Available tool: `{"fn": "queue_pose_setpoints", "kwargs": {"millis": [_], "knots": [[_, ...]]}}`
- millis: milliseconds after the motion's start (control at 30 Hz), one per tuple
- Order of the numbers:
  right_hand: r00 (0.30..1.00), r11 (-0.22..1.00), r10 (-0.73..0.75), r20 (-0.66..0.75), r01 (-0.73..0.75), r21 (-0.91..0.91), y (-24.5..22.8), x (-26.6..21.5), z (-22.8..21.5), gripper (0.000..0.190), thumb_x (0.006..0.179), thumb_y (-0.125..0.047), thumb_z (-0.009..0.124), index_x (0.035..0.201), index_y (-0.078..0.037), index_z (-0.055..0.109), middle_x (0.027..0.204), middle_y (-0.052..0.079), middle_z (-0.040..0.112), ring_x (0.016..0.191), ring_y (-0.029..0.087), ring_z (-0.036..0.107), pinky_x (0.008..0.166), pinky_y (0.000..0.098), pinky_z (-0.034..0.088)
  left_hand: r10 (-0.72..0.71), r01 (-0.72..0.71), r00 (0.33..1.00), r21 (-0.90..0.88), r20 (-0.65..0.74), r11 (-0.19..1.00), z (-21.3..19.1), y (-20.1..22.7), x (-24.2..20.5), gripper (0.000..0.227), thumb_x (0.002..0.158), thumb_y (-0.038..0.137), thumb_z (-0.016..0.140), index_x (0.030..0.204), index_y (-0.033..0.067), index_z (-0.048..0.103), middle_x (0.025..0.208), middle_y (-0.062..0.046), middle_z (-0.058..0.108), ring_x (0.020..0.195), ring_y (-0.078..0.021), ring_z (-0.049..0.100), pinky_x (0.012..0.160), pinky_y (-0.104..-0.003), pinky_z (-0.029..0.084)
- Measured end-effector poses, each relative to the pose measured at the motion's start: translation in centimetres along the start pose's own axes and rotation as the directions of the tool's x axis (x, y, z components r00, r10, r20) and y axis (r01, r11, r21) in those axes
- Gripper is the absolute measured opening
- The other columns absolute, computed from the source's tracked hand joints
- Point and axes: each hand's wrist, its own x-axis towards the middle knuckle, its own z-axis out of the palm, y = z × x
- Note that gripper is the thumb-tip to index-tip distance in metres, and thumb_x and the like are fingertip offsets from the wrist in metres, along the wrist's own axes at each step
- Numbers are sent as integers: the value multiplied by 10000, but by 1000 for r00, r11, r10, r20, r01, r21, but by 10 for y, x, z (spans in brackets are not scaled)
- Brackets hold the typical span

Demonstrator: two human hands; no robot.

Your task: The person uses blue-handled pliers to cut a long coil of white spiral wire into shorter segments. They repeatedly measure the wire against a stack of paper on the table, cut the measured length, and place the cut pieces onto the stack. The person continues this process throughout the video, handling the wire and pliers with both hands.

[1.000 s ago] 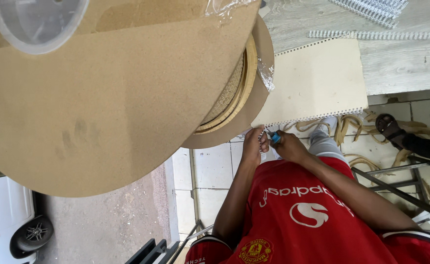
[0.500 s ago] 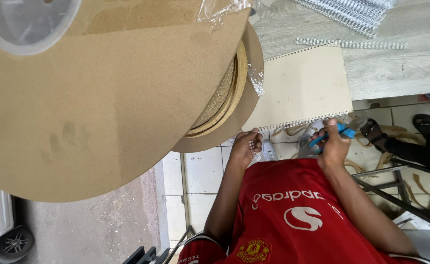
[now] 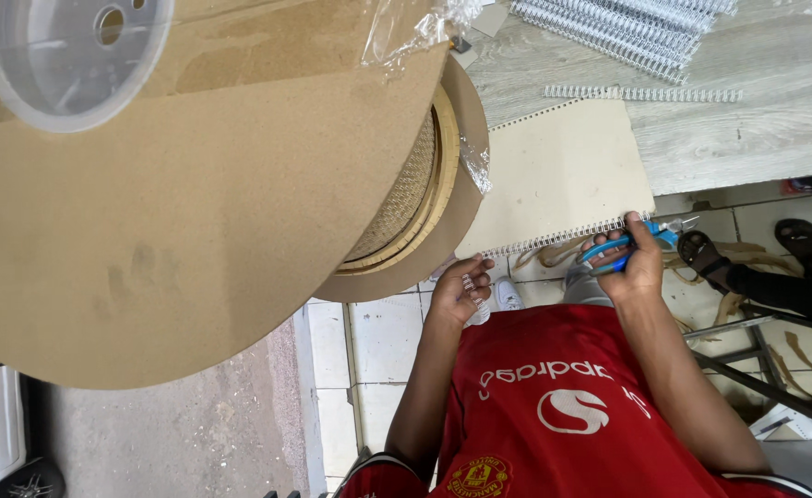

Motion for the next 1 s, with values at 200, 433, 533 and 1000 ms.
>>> {"fn": "queue_pose_setpoints", "kwargs": {"millis": [200, 433, 533, 1000], "knots": [[999, 999, 8, 31, -9, 32, 2, 11, -13, 269, 1022, -378, 778, 893, -182, 645, 750, 31, 654, 755, 270, 751, 826, 539, 675, -53, 52, 998, 50, 14, 997, 2, 2, 5, 92, 937, 160, 792, 980, 97, 740, 972, -81, 811, 679, -147, 686, 458, -167, 365], [999, 999, -21, 43, 23, -40, -3, 10, -12, 272, 1033, -432, 778, 928, -207, 668, 763, 18, 659, 756, 263, 756, 837, 546, 673, 68, -58, 997, 188, -47, 980, 15, -6, -2, 136, 1037, 208, 712, 1070, 79, 687, 979, -127, 804, 643, -190, 695, 435, -209, 361], [999, 1000, -3, 40, 4, -13, -7, 4, -9, 276, 1022, -426, 791, 916, -207, 661, 756, 11, 657, 746, 254, 757, 830, 542, 677, 66, -56, 997, 232, -36, 971, 16, -7, -17, 123, 1025, 155, 703, 1109, 65, 697, 962, -156, 798, 633, -207, 701, 425, -210, 364], [996, 977, -87, -12, 83, -196, -39, -22, -22, 213, 1033, -376, 766, 940, -209, 672, 779, 8, 710, 712, 203, 793, 745, 504, 709, 247, -352, 934, 529, 259, 772, 63, 21, -75, 235, 1017, 108, 730, 1223, 4, 774, 863, -177, 754, 512, -88, 588, 370, -145, 349]]}}
